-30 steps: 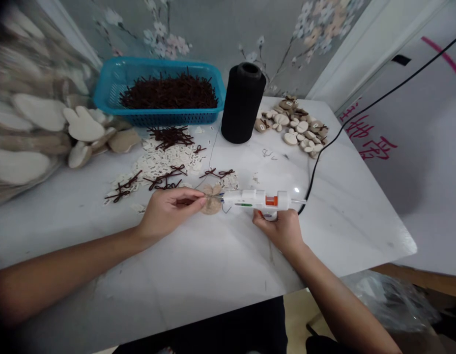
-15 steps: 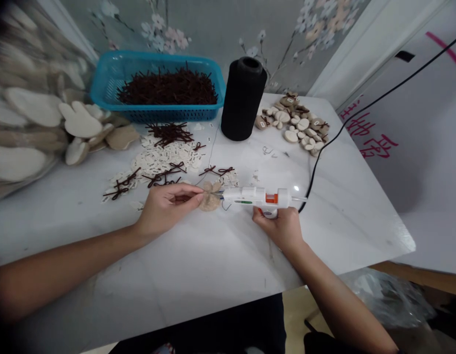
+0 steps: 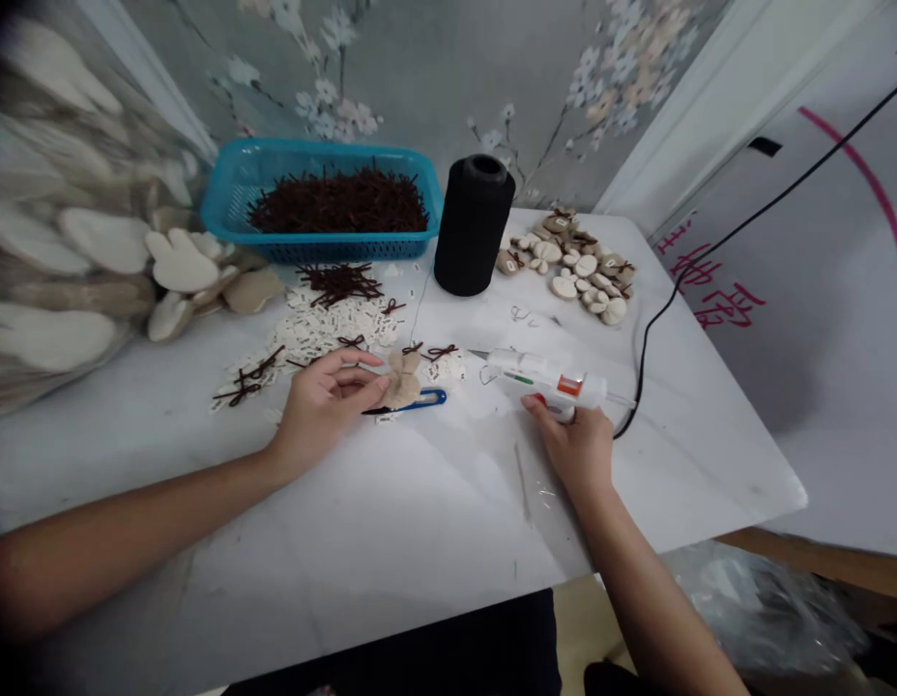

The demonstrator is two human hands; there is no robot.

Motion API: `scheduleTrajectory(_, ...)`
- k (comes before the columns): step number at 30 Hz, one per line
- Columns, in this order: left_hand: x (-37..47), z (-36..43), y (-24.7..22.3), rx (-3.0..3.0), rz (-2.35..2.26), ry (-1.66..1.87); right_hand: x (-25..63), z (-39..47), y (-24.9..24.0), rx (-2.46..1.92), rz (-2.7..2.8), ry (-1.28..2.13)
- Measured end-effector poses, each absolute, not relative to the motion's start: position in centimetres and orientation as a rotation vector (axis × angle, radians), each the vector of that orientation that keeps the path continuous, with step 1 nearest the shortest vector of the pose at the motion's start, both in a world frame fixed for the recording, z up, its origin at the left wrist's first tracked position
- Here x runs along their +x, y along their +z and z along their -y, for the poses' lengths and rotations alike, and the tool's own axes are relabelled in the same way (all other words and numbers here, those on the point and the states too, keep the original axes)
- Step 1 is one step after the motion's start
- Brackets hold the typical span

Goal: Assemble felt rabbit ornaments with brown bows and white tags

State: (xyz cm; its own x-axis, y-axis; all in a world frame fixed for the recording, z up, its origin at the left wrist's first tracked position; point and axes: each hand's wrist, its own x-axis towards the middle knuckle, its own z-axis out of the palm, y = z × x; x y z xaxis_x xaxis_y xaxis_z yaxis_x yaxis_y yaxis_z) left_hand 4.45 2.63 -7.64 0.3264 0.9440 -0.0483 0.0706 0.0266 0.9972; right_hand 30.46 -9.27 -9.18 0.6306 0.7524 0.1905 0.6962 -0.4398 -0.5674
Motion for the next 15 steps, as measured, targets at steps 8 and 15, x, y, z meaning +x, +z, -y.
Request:
scheduleTrajectory(8, 4.6, -1.4, -7.5, 1.543, -1.018, 0.922, 33.7, 8.7, -10.1, -2.3, 1.143, -0.015)
scheduleTrajectory(15, 4.5, -0.7, -7.5, 1.595, -0.991, 0.921, 34.5, 8.2, -10.3, -2.37, 1.236, -0.08)
